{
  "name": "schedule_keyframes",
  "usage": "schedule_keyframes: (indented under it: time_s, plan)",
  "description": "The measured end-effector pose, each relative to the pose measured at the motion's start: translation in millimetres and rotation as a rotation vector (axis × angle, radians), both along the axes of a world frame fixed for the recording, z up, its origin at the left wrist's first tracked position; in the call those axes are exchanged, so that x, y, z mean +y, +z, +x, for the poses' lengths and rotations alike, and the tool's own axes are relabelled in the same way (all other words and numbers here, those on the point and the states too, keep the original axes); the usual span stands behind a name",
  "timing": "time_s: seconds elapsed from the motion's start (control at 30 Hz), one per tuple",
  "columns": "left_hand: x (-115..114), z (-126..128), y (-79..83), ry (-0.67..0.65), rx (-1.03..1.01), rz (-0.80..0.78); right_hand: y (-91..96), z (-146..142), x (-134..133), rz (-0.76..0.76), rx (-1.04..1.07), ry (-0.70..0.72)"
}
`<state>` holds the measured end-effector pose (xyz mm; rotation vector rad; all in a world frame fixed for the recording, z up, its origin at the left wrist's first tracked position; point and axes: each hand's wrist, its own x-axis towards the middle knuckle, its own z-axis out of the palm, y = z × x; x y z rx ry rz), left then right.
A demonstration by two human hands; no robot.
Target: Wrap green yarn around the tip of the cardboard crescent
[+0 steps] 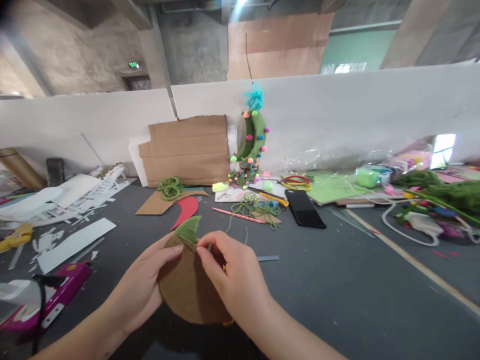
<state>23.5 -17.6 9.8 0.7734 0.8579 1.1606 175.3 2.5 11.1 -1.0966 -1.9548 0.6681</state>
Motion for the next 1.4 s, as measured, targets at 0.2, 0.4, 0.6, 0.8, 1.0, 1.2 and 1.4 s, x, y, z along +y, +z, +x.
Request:
schedule_keyframes:
  time_s: [0.2,0.4,0.6,0.8,1.0,1.2,1.4]
  plan:
    - [1,-1,-0.5,-0.004,0.02,-0.008,-2.1,-2,1,-0.034,-0.062,0.002]
    - [1,-3,-2.7,0.099,0.023,-0.033,-2.0,-4,0,-0.065,-0.09,0.031]
    - [3,-1,-6.2,0.146,0.006,-0.044,-3.4,-5,2,-0.16,-0.03,0.032]
    - [4,1,-7.6,0.126,0.05,0.027,2.2,-6,5,-0.41,0.133,0.061]
    - [5,-2,-11.0,0.127,0.169,0.074,1.6,-6,6,-0.463,0.161,0.088]
    - [10,-14,-2.4,0.016,0.391,0.12,3.0,-3,11,-0.434,0.115,0.072]
    - [22,-31,2.0,-0.194,0.634,0.21,10.1,6,14,-0.435,-0.132,0.215]
